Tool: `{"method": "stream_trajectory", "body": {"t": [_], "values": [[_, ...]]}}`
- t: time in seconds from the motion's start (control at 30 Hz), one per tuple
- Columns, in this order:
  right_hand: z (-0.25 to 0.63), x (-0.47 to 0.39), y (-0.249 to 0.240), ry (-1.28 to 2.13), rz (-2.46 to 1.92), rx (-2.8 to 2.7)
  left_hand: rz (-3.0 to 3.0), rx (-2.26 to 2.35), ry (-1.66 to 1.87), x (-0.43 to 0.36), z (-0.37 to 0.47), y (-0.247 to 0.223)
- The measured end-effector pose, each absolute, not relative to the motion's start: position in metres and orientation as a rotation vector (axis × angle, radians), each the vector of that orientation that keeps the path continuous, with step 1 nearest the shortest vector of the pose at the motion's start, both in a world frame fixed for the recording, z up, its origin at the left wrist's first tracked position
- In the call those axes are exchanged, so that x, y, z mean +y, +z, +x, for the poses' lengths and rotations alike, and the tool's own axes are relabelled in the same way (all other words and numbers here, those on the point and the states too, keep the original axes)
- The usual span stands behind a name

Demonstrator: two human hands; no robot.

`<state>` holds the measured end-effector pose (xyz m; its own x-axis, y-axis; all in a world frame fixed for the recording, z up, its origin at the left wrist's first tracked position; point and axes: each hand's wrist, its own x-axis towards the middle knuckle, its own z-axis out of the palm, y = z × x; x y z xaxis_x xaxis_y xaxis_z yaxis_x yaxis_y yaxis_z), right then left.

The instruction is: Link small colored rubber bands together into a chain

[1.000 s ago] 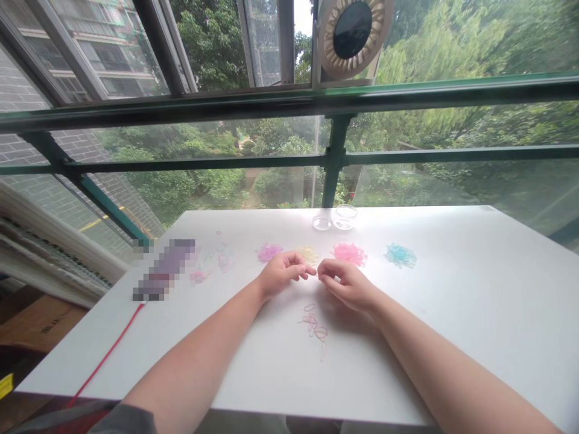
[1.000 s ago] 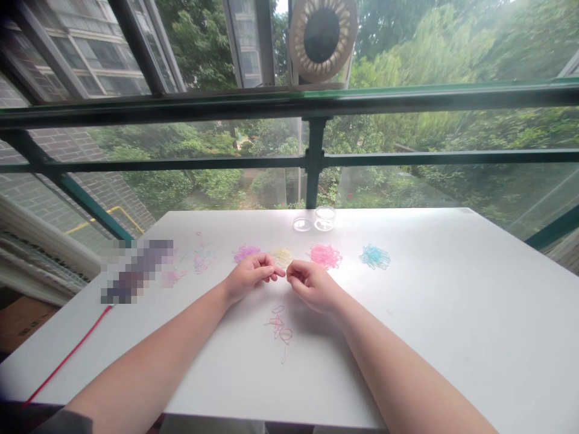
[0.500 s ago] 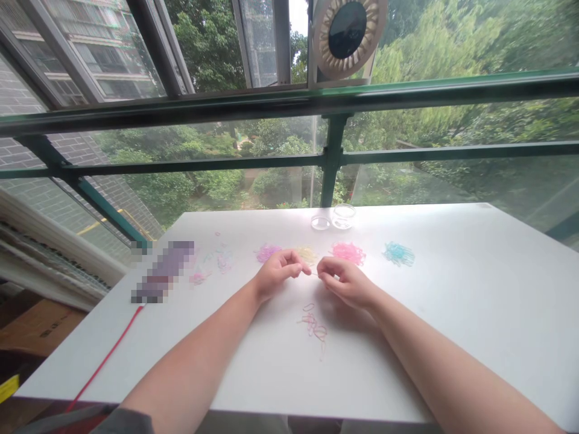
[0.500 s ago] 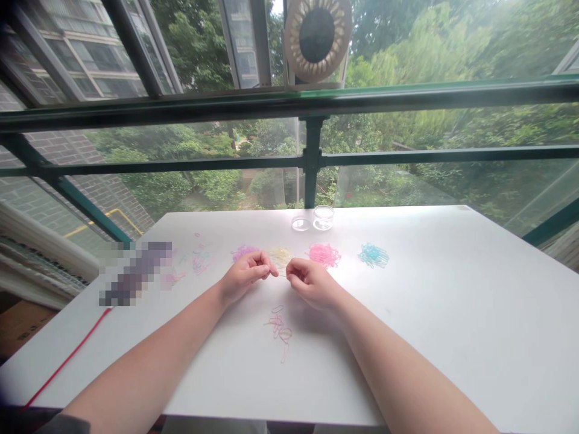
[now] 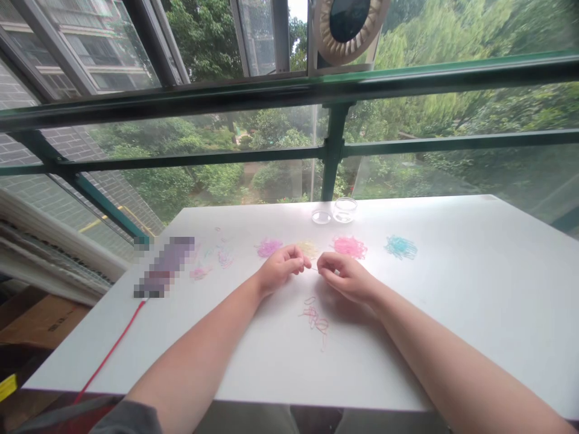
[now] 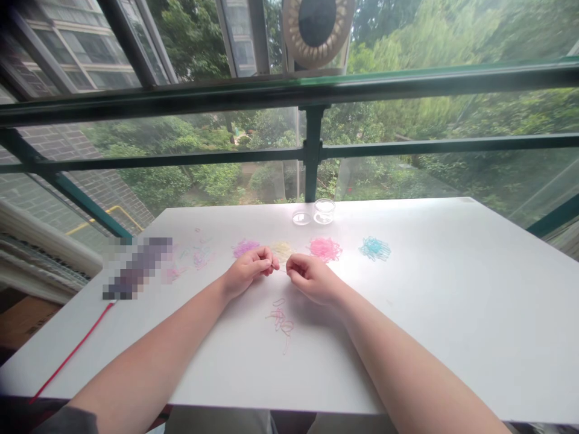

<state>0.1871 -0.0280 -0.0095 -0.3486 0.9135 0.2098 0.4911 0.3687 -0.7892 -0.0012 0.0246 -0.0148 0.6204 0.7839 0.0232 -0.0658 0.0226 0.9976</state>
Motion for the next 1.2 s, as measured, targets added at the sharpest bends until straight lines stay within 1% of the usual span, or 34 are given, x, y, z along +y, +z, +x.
{"method": "stream_trajectory", "body": {"t": [0.6, 0.9, 1.2], "values": [[0.1863, -0.0300, -0.0107, 0.854, -1.177, -2.025, 1.437, 0.595, 0.672, 0.0222, 0.0025, -0.0139], [0.1887, -0.0299, -0.0071, 0.812, -1.226, -1.997, 1.482, 0.689, 0.645, 0.0228, 0.0003, -0.0149], [0.1876, -0.0303, -0.0073, 0.797, -1.253, -1.983, 1.463, 0.672, 0.712, 0.0245, 0.0012, -0.0184]]}}
